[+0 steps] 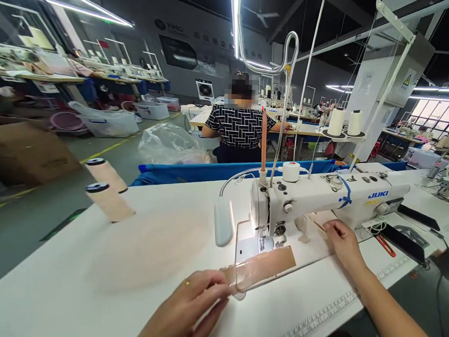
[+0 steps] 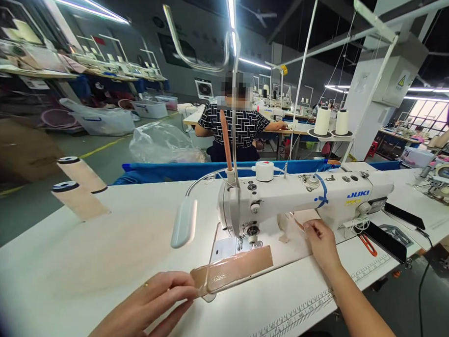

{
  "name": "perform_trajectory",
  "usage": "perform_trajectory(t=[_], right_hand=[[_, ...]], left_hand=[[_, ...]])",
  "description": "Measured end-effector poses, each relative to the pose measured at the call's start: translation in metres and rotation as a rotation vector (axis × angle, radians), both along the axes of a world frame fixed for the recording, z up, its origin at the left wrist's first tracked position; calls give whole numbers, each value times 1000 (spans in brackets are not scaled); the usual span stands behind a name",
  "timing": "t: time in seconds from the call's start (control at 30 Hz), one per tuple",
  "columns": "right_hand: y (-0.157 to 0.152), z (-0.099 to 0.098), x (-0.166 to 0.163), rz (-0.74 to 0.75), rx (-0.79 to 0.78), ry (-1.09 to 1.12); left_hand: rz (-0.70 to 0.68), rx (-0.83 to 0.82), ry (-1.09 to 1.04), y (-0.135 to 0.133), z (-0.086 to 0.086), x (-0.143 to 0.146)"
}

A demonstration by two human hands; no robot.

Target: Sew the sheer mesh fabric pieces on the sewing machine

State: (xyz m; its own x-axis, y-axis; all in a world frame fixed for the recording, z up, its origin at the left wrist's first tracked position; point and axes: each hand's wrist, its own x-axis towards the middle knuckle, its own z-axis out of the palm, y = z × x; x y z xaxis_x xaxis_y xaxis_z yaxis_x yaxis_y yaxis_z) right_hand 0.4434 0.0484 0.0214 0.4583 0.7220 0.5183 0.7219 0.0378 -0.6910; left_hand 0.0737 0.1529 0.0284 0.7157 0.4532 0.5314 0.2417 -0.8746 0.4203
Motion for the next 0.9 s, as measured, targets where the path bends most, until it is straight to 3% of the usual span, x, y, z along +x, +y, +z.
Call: perform_trajectory(t=[0.2, 0.3, 0.37, 0.5, 0.57, 0.67, 0.83, 0.9], right_hand=[[-26, 12, -42, 254, 29, -255], [-36, 19, -54, 300, 71, -422], [-41, 21, -65, 388, 57, -491], [-48, 19, -98, 728, -32, -481], [-48, 15, -109, 830, -81, -418], [-40, 6, -94, 758, -147, -416], [-26, -13, -17, 327, -188, -514], [-27, -12, -4, 231, -176, -516]], left_hand=[[-166, -244, 74, -23, -4, 27], [-176, -409, 98, -29, -6, 36], [-138, -638, 118, -31, -3, 45], [-64, -1223, -11, -32, 0, 69], [-42, -1324, -71, -32, -4, 78], [3, -1286, -77, -29, -9, 76], [139, -1161, -51, -17, -1, 44], [157, -1160, -37, -14, 6, 32]])
